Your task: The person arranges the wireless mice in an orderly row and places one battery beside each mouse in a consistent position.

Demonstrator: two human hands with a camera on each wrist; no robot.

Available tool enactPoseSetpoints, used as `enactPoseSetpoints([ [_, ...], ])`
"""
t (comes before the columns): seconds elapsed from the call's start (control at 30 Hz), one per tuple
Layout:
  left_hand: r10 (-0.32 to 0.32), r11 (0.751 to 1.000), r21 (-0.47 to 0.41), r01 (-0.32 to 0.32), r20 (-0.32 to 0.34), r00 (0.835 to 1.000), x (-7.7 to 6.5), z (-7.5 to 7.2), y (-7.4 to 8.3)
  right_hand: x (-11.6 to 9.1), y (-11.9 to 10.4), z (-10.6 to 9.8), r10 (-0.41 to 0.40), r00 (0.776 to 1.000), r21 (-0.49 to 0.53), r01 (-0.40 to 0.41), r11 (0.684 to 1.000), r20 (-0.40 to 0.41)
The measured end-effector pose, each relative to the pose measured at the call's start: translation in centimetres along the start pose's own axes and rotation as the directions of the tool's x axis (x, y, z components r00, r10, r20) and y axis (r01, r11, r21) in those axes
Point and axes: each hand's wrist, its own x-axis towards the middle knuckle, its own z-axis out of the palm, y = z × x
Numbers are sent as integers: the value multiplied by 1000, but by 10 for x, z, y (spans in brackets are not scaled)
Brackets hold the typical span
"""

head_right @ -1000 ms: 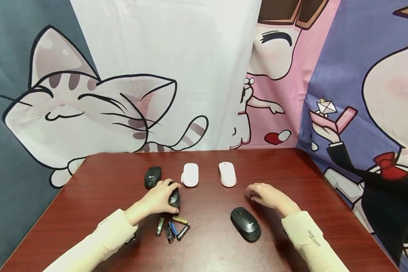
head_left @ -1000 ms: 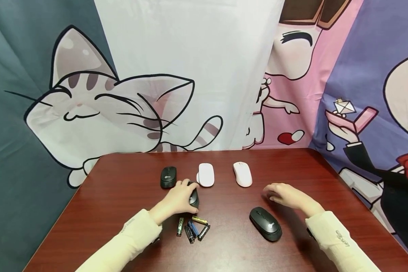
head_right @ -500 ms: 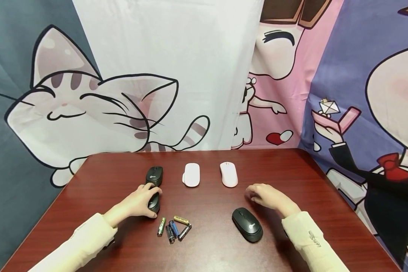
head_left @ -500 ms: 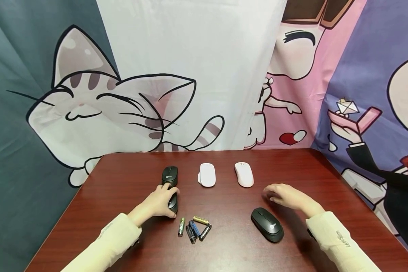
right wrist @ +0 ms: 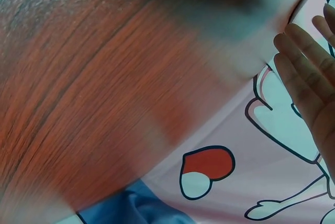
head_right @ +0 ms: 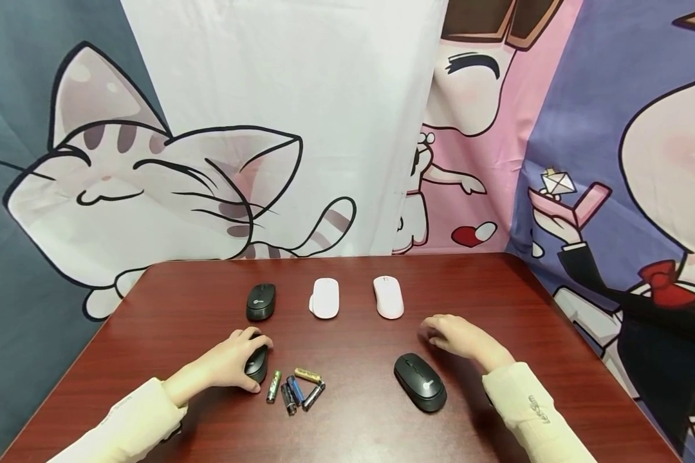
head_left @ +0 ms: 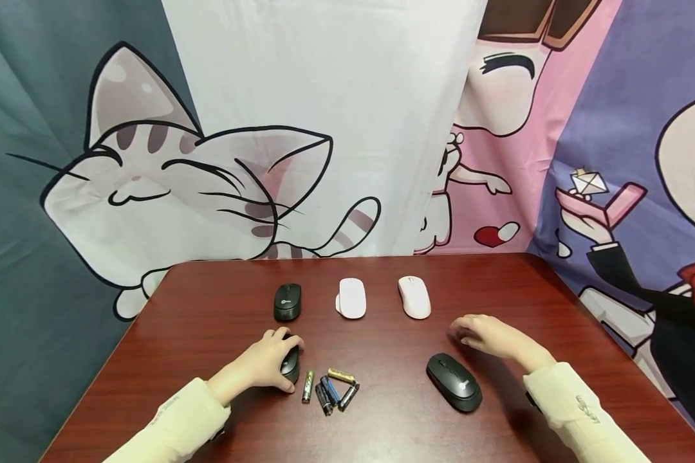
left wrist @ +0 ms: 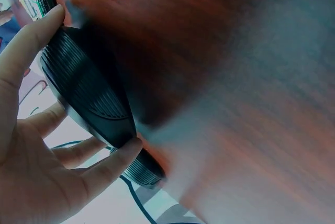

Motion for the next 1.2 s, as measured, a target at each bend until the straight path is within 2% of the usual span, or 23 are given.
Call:
enactPoseSetpoints([
  [0.23, -2, 999, -41, 3, 9, 1000, 2, -2, -5, 0, 0, 1, -20, 1000, 0, 20, 1000, -17],
  [0.6, 48, 994, -97, -44, 49, 998, 4, -6, -11, -4, 1, 2, -20, 1000, 5, 20, 1000, -13],
  [0.8, -11, 997, -80, 17, 81, 997, 3, -7, -6, -6, 1, 3, -65, 997, 11, 66, 998, -37],
  [0.87, -32, 998, -61, 36, 77, 997, 4, -9, -2, -7, 2, 3, -51, 998, 10, 52, 999, -37],
  [0.97, -25, 999, -46, 27, 38, 999, 9, -12, 7, -10, 3, 3, 2, 1000, 6, -2, 1000, -31],
  [1.07, 35, 999, -27, -36, -29, 999, 16, -15, 21, -12, 4, 2, 67, 997, -16, -68, 998, -36],
  [1.2, 140, 990, 28, -137, -99, 985, 29, -14, 47, -14, 7, 1, 144, 988, -57, -147, 988, -59],
])
